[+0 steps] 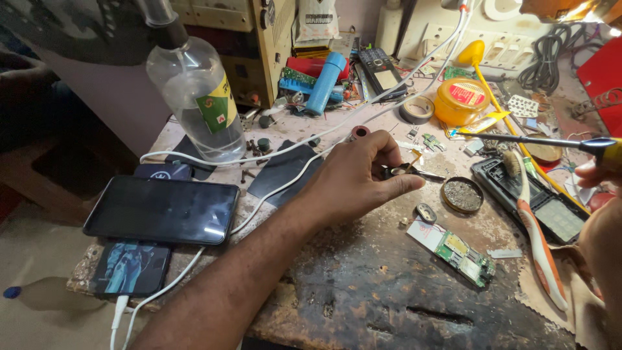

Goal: The person uses a soldering iron to apply solder to a small black electronic component and a green circuit board on a cluttered workbench. They repeatedly dip the iron into a solder pot, apply heat to the component, and reposition the items while working.

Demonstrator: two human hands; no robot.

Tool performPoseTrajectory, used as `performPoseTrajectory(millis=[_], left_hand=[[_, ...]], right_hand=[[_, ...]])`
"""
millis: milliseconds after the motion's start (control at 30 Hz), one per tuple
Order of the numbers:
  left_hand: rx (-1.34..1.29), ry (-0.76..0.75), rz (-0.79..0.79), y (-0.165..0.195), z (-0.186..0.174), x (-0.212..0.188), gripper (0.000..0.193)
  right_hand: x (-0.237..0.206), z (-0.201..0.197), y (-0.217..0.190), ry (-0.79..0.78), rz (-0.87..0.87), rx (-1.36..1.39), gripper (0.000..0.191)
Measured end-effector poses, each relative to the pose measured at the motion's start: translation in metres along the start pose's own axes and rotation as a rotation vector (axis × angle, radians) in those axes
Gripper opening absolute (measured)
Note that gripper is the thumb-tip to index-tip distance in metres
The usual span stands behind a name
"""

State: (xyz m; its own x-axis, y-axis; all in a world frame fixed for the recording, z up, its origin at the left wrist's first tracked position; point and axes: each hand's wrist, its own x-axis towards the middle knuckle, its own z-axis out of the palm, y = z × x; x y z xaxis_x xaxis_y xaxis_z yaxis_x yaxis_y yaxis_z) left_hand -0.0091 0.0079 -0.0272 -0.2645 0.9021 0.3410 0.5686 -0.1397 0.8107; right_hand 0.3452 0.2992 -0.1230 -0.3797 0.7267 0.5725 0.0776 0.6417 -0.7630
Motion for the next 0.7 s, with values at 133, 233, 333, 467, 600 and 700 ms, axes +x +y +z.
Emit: performPoseTrajectory(millis=[133, 233, 333, 467, 600, 700], left_hand=[[-0.022, 0.004, 0.007, -0.0013, 0.0015, 0.0006, 0.049], [-0.019, 0.006, 0.022, -0.0001, 0.0015, 0.0008, 0.048], [0.005, -0.001, 0.020, 0.0006, 0.0014, 0.0007, 0.047], [-0.014, -0.026, -0.024, -0.0006, 0.0019, 0.0010, 0.044], [-0.052, -0.019, 0.030, -0.0021, 0.0022, 0.0015, 0.038], [-0.064, -0.033, 0.029, -0.0014, 0.0022, 0.0019, 0.033]], right_hand=[[0.0028, 0.0003, 0.0012, -0.002, 0.000, 0.001, 0.020], [0.0050, 0.0007, 0.0020, -0.004, 0.002, -0.002, 0.020], [0.0056, 0.0004, 0.0028, -0.006, 0.005, -0.002, 0.019], [0.0065, 0.0000, 0.0043, -0.006, 0.006, -0.004, 0.018], [0.0071, -0.0002, 0.0054, -0.006, 0.009, -0.002, 0.018], [0.0073, 0.0000, 0.0058, -0.007, 0.012, -0.003, 0.017]])
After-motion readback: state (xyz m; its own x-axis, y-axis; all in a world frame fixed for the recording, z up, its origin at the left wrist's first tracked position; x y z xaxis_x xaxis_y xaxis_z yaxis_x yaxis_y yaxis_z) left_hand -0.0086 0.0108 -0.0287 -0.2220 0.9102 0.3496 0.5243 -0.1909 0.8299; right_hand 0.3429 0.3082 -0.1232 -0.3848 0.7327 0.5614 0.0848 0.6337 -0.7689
